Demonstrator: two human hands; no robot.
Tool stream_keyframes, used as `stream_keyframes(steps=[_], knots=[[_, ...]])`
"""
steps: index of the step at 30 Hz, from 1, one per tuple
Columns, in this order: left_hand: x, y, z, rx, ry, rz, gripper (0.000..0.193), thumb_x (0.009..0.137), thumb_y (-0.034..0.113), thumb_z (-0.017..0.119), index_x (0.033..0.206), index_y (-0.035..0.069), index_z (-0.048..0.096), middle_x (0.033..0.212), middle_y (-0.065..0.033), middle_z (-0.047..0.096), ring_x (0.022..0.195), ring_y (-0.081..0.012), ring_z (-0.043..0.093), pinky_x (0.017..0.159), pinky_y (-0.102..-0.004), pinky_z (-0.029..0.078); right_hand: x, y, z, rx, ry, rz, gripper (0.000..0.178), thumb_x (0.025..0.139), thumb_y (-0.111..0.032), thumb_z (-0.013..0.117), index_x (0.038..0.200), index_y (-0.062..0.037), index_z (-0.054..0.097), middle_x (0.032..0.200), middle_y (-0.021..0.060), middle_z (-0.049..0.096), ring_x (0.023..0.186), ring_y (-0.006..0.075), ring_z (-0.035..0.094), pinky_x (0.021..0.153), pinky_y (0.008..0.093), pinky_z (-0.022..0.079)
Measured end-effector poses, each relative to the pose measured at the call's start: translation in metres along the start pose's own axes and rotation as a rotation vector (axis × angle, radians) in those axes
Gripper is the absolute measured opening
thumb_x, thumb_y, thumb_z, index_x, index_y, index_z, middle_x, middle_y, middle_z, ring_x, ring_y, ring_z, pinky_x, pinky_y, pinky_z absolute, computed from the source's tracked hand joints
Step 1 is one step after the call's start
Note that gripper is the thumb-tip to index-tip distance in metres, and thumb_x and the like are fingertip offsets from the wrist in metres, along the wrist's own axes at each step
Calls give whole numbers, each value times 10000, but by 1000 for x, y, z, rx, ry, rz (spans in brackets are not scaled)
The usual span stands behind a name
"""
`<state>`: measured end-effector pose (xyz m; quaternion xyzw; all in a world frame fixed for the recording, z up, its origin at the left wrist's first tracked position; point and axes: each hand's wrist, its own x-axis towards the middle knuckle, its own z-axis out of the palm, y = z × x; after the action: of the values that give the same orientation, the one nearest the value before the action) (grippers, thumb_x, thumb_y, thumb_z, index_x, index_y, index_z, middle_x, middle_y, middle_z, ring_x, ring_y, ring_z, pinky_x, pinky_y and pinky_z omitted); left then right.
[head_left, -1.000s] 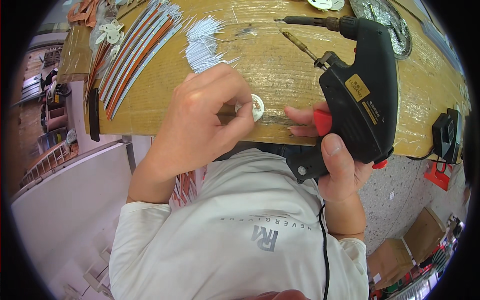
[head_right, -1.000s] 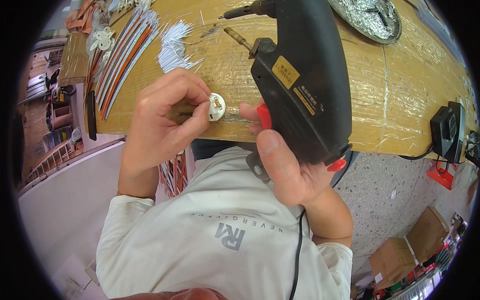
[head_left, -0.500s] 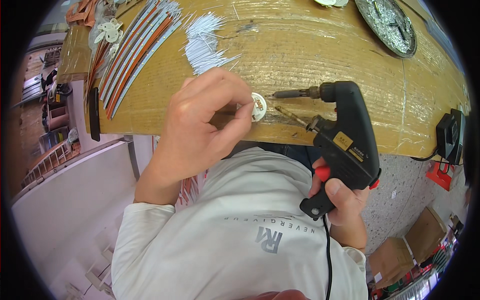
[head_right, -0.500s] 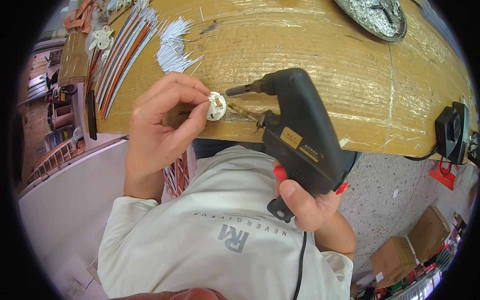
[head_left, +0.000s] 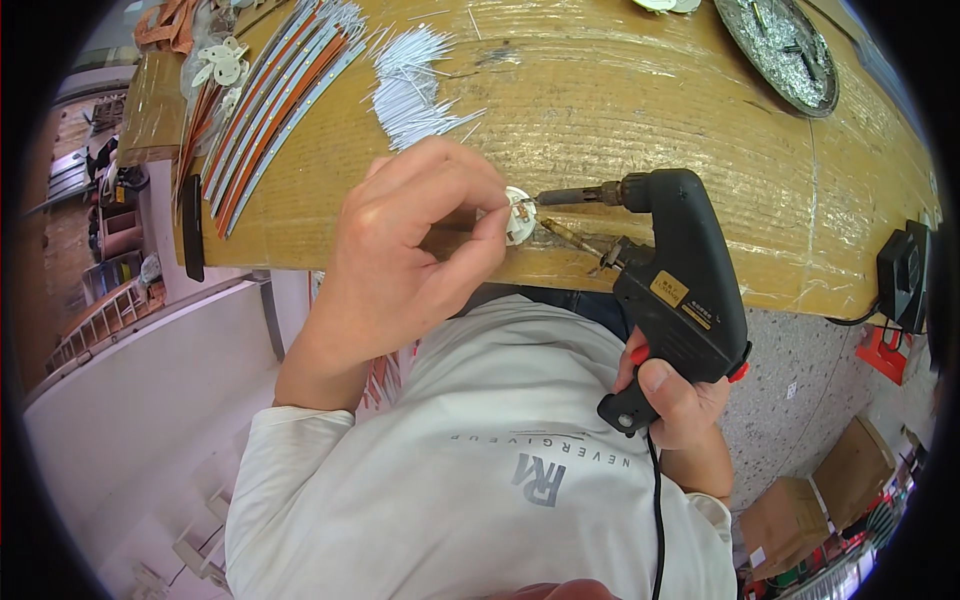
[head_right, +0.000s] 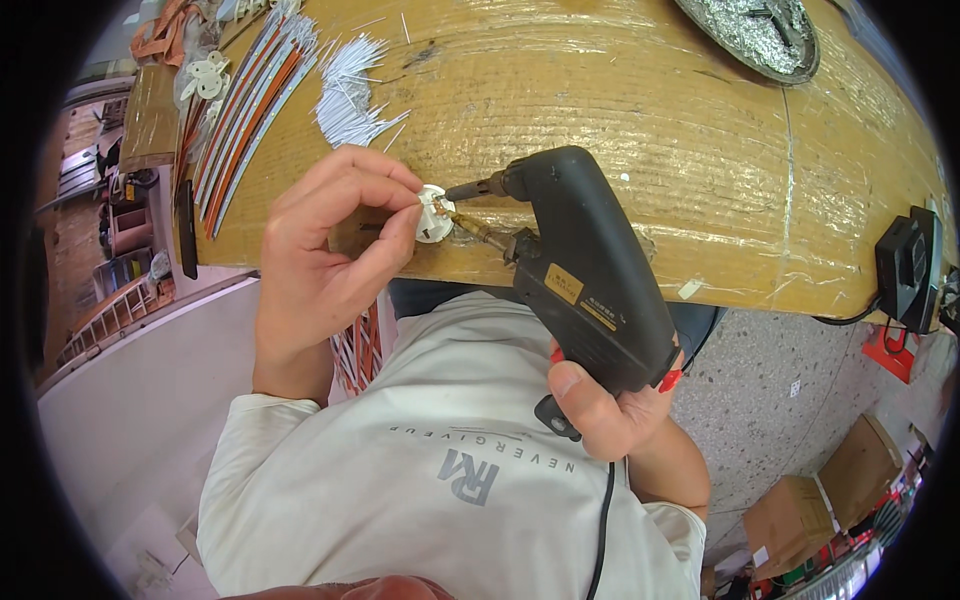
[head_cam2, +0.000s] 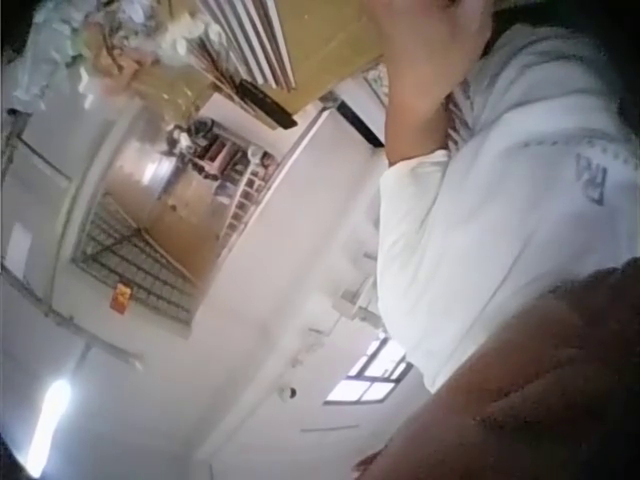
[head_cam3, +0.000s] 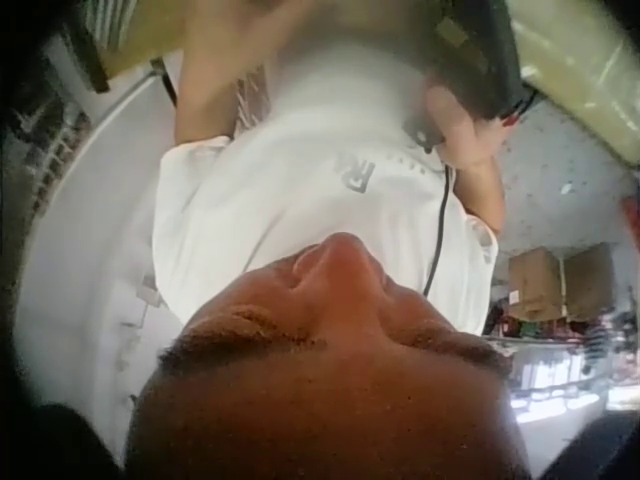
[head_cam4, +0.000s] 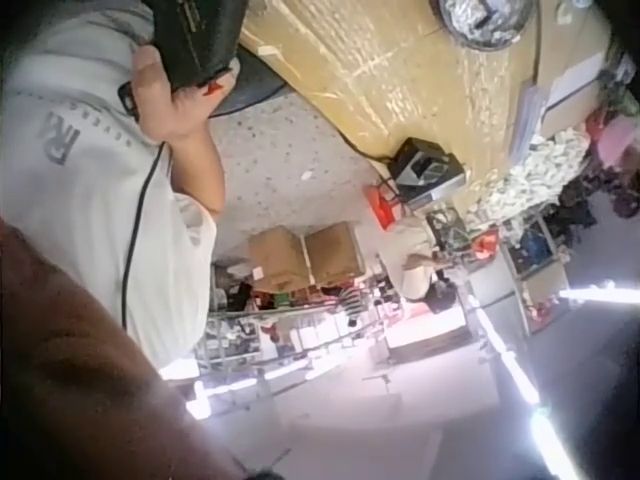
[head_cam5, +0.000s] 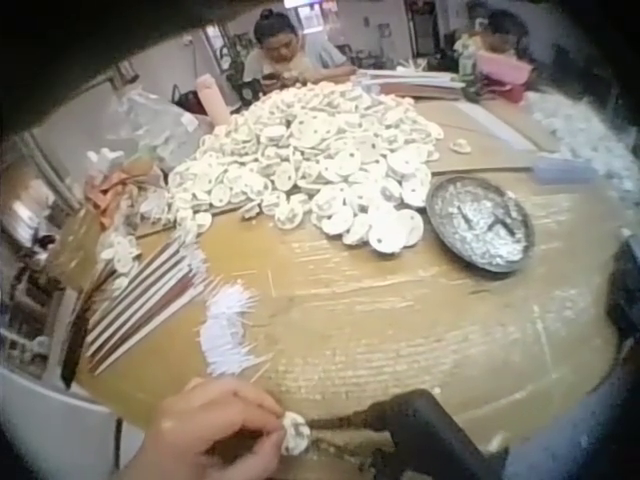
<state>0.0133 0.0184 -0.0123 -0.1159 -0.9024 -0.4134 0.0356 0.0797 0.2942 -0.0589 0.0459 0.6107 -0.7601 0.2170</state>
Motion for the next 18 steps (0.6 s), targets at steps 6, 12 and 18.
stream_keyframes(steps=[6,12,18], knots=[[0,0,6,-29,49,-6,106,810,-37,755,862,43,709,906,-51,710,741,-198,671,743,-322,483,1,-1,1,23,13,45,573,828,-203,733,1318,46,570,1006,162,670,688,218,670,626,342,570],[1,0,5,-24,44,12,106,808,-45,749,862,35,705,907,-57,709,746,-203,670,724,-322,502,0,-1,2,24,29,55,598,812,-220,743,1319,47,569,995,160,672,684,214,671,615,338,570],[0,-2,4,-23,8,9,91,836,-64,748,899,-3,723,959,-83,714,807,-171,670,727,-290,509,-1,0,3,43,50,66,609,801,-229,749,1311,49,568,987,161,673,678,212,672,609,340,574]])
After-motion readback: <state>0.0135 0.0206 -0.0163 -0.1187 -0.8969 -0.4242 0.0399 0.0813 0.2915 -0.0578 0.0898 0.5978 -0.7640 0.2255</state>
